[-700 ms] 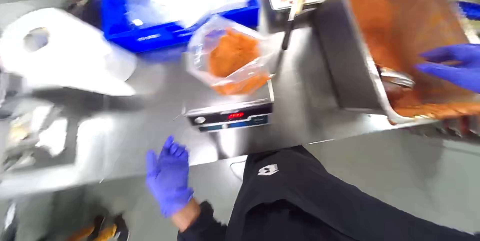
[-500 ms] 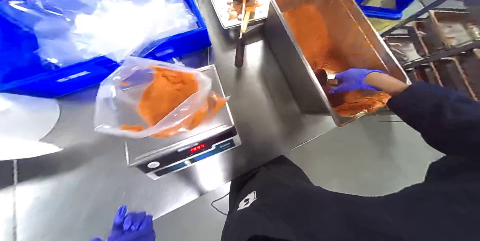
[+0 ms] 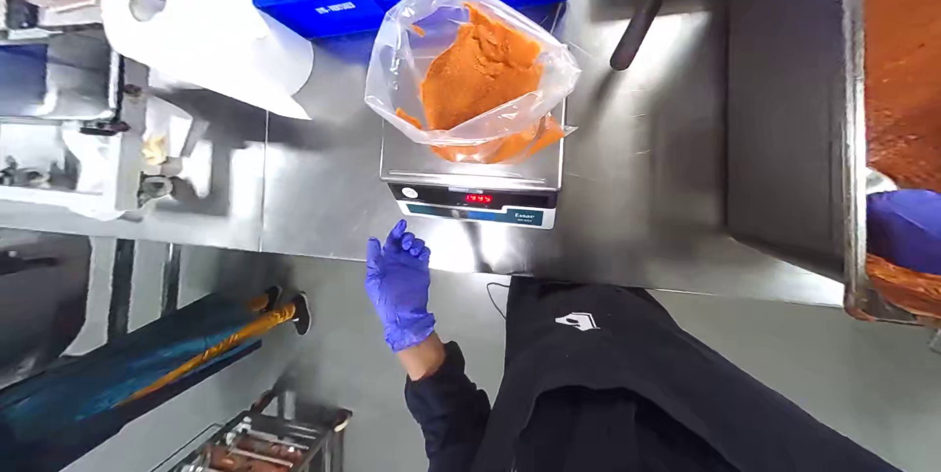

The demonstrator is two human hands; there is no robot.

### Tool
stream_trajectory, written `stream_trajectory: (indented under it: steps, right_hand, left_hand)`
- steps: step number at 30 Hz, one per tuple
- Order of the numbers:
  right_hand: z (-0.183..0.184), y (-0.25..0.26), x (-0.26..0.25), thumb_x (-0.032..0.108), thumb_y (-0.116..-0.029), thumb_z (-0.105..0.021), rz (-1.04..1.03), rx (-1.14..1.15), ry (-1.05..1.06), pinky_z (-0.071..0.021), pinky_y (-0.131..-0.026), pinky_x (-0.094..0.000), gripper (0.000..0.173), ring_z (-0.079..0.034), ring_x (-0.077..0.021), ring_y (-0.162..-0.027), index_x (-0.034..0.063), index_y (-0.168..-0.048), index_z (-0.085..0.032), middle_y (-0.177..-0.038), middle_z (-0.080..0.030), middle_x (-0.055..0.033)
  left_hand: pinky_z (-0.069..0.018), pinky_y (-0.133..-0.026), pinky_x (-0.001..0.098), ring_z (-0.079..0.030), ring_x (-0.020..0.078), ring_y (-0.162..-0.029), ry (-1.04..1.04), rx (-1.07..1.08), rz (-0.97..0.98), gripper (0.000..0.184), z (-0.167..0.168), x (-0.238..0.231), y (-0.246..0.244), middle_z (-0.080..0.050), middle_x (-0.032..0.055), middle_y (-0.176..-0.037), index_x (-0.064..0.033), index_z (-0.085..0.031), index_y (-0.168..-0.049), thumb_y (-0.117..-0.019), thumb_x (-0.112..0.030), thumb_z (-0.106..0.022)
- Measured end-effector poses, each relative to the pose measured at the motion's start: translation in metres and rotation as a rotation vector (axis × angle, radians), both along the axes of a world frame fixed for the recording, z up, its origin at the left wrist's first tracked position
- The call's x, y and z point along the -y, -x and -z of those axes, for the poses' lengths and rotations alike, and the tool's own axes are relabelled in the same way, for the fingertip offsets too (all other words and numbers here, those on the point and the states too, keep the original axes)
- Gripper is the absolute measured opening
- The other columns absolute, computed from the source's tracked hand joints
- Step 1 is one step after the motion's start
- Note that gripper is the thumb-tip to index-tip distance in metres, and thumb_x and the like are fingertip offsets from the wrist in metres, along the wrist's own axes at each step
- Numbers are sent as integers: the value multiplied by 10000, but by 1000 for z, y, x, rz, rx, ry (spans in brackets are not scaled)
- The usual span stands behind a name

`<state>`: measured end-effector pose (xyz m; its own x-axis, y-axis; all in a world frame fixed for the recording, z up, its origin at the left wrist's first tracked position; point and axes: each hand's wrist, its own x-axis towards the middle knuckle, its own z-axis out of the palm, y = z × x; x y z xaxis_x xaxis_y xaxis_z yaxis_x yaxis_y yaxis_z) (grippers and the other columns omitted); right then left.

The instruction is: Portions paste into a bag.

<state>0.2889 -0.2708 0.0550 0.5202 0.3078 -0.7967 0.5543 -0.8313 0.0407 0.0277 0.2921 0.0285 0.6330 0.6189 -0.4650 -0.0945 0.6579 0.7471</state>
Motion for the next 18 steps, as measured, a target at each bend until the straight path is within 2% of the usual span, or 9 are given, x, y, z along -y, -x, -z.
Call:
stream_trajectory:
  steps: [2, 4, 6, 8, 9, 10, 12, 15, 18]
  right_hand:
    - [-42, -6, -26, 145, -967, -713, 191, -96, 33, -521, -825, -545, 127, -696, -345, -908, 33, -915, -742, -876, -719, -162]
    - [-81, -4, -33, 42, -1014, -615, 488, -44, -72, -482, -936, -530, 154, -656, -381, -1015, -90, -1045, -688, -1016, -692, -257]
    - [-102, 5, -14, 44, -1013, -621, 779, 175, -260, -508, -863, -533, 158, -661, -356, -908, -107, -1010, -667, -950, -683, -261]
    - [-125, 26, 10, 97, -1006, -647, 1022, 415, -462, -484, -641, -450, 155, -573, -234, -667, -53, -985, -675, -769, -636, -169]
    - [-128, 39, 25, 147, -985, -669, 1118, 524, -568, -455, -498, -292, 115, -509, -89, -524, 37, -961, -689, -651, -592, -29]
    - [-134, 53, 28, 148, -967, -679, 1248, 599, -704, -421, -455, -222, 78, -463, -28, -468, 77, -935, -678, -595, -546, 45]
    - [-142, 77, 24, 141, -950, -678, 1431, 738, -965, -408, -436, -162, 72, -440, 29, -432, 155, -886, -648, -575, -552, 132]
    - [-151, 113, 19, 191, -966, -646, 1500, 946, -1216, -412, -452, -139, 119, -465, 55, -467, 240, -858, -647, -637, -609, 171]
    - [-153, 143, 29, 143, -959, -617, 1526, 1065, -1391, -403, -433, -123, 214, -479, 58, -455, 262, -788, -664, -607, -620, 174]
  left_hand:
    - [-572, -654, 217, -669, 74, -682, 15, 27, 3, 777, 0, 1, 0, -699, -35, -764, -117, -699, -1072, -1080, -483, -14]
    - [-576, -661, 217, -673, 64, -687, -20, 23, -6, 757, -1, -4, 7, -702, -53, -767, -136, -696, -1071, -1082, -480, -22]
    - [-572, -680, 208, -673, 37, -708, -70, 4, 8, 728, 0, -10, 14, -710, -91, -789, -181, -695, -1100, -1081, -492, -37]
    - [-577, -712, 216, -683, 34, -742, -80, 36, 78, 714, 6, -18, 15, -714, -104, -811, -197, -701, -1129, -1079, -517, -65]
    - [-576, -718, 220, -683, 38, -743, -69, 77, 122, 710, 11, -25, 14, -712, -102, -810, -192, -715, -1134, -1080, -527, -92]
    - [-574, -722, 225, -683, 42, -743, -48, 129, 168, 701, 16, -33, 12, -714, -95, -812, -181, -726, -1137, -1081, -535, -123]
    - [-569, -695, 221, -680, 51, -730, -14, 217, 239, 629, 22, -46, 4, -712, -74, -814, -154, -735, -1146, -1083, -520, -228]
    - [-556, -685, 203, -668, 56, -722, 12, 280, 285, 501, 15, -47, -12, -707, -52, -822, -116, -725, -1148, -1081, -437, -347]
    - [-563, -677, 204, -677, 60, -714, 35, 299, 309, 506, 8, -49, -22, -710, -44, -811, -107, -717, -1130, -1091, -414, -316]
